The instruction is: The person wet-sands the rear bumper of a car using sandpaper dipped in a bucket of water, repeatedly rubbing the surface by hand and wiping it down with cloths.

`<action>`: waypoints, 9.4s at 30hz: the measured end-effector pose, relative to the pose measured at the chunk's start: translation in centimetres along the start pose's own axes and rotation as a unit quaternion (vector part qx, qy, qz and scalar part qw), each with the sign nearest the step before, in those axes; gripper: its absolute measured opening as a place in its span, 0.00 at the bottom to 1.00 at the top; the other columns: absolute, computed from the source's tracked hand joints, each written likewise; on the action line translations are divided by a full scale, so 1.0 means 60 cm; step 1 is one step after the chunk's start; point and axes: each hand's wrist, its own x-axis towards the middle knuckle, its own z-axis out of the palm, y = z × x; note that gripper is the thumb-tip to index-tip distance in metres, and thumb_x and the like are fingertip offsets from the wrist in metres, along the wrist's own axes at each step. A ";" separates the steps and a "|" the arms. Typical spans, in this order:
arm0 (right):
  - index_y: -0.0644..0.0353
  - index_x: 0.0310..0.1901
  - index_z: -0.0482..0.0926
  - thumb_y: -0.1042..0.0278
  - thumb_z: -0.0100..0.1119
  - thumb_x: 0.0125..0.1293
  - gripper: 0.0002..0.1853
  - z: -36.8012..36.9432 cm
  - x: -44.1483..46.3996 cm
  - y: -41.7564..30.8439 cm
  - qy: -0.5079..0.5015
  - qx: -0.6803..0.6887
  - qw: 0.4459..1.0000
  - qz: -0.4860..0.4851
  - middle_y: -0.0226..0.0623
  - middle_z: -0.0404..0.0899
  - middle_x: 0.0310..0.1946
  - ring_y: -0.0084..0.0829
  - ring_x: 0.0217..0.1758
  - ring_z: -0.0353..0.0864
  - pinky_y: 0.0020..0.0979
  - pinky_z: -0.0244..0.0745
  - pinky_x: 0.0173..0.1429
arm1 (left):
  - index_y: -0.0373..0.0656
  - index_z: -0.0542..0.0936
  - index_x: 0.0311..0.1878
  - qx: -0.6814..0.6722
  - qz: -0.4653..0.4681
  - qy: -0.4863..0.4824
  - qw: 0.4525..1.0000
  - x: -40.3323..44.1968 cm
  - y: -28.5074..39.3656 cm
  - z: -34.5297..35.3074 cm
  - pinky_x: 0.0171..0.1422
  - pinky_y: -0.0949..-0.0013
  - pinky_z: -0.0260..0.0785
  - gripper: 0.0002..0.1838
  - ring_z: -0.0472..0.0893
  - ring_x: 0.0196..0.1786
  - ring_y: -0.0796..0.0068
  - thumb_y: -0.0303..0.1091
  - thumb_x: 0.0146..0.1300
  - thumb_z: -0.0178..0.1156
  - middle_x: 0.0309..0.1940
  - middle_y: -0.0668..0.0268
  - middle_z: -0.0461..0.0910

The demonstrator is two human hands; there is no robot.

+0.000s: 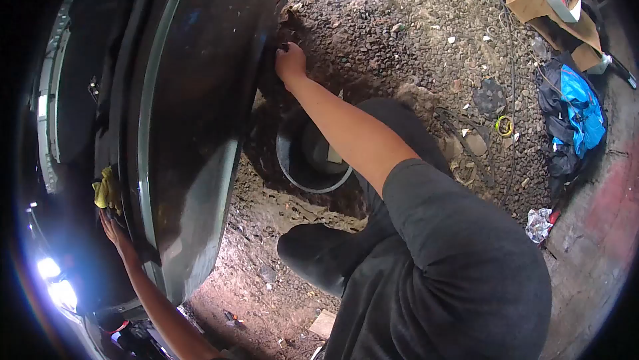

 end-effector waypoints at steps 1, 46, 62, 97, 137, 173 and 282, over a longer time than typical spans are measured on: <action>0.66 0.50 0.82 0.71 0.59 0.65 0.14 -0.005 -0.001 -0.008 -0.007 -0.003 1.000 -0.002 0.50 0.84 0.44 0.42 0.49 0.82 0.39 0.74 0.52 | 0.47 0.54 0.81 0.000 -0.008 -0.001 1.000 0.000 0.004 -0.001 0.84 0.56 0.36 0.32 0.45 0.83 0.61 0.50 0.79 0.37 0.81 0.60 0.48; 0.67 0.49 0.82 0.71 0.55 0.69 0.13 -0.007 -0.028 0.006 -0.077 0.047 0.992 -0.090 0.45 0.84 0.32 0.35 0.36 0.84 0.36 0.75 0.41 | 0.46 0.56 0.80 -0.040 0.019 0.026 0.999 0.009 -0.021 0.006 0.83 0.55 0.38 0.34 0.49 0.82 0.59 0.55 0.78 0.39 0.80 0.57 0.52; 0.67 0.57 0.79 0.81 0.51 0.64 0.19 -0.026 -0.167 -0.046 -0.064 -0.039 0.973 -0.216 0.55 0.79 0.48 0.52 0.55 0.78 0.41 0.74 0.58 | 0.45 0.55 0.80 -0.037 0.021 0.016 0.999 0.003 -0.031 0.004 0.83 0.56 0.38 0.37 0.48 0.83 0.60 0.59 0.77 0.40 0.81 0.57 0.50; 0.66 0.54 0.82 0.70 0.54 0.70 0.15 0.000 -0.047 -0.058 0.007 0.097 0.990 -0.099 0.50 0.85 0.46 0.44 0.46 0.85 0.37 0.75 0.50 | 0.42 0.57 0.79 -0.130 -0.001 0.021 0.991 0.012 -0.005 0.009 0.81 0.54 0.44 0.40 0.55 0.80 0.59 0.61 0.75 0.43 0.78 0.56 0.56; 0.50 0.43 0.71 0.57 0.53 0.78 0.08 -0.013 -0.011 -0.022 -0.207 0.568 0.754 0.256 0.26 0.70 0.28 0.26 0.28 0.71 0.35 0.73 0.34 | 0.39 0.63 0.76 -0.124 -0.090 0.008 0.988 0.023 -0.078 0.003 0.80 0.54 0.49 0.37 0.63 0.75 0.58 0.57 0.76 0.42 0.75 0.54 0.63; 0.52 0.51 0.74 0.46 0.49 0.77 0.18 -0.044 -0.071 0.029 -0.290 0.287 0.877 0.252 0.32 0.76 0.36 0.27 0.30 0.76 0.33 0.70 0.29 | 0.40 0.60 0.77 -0.101 -0.069 0.035 0.992 0.000 -0.012 0.004 0.81 0.55 0.46 0.36 0.57 0.78 0.59 0.56 0.77 0.41 0.77 0.56 0.57; 0.54 0.66 0.72 0.54 0.39 0.79 0.23 -0.242 -0.482 0.163 -0.536 -0.529 0.599 -0.273 0.56 0.79 0.56 0.56 0.59 0.78 0.49 0.71 0.62 | 0.31 0.49 0.79 -0.718 -0.389 0.412 0.405 -0.449 0.182 0.426 0.83 0.62 0.42 0.44 0.46 0.84 0.60 0.17 0.55 0.43 0.81 0.52 0.50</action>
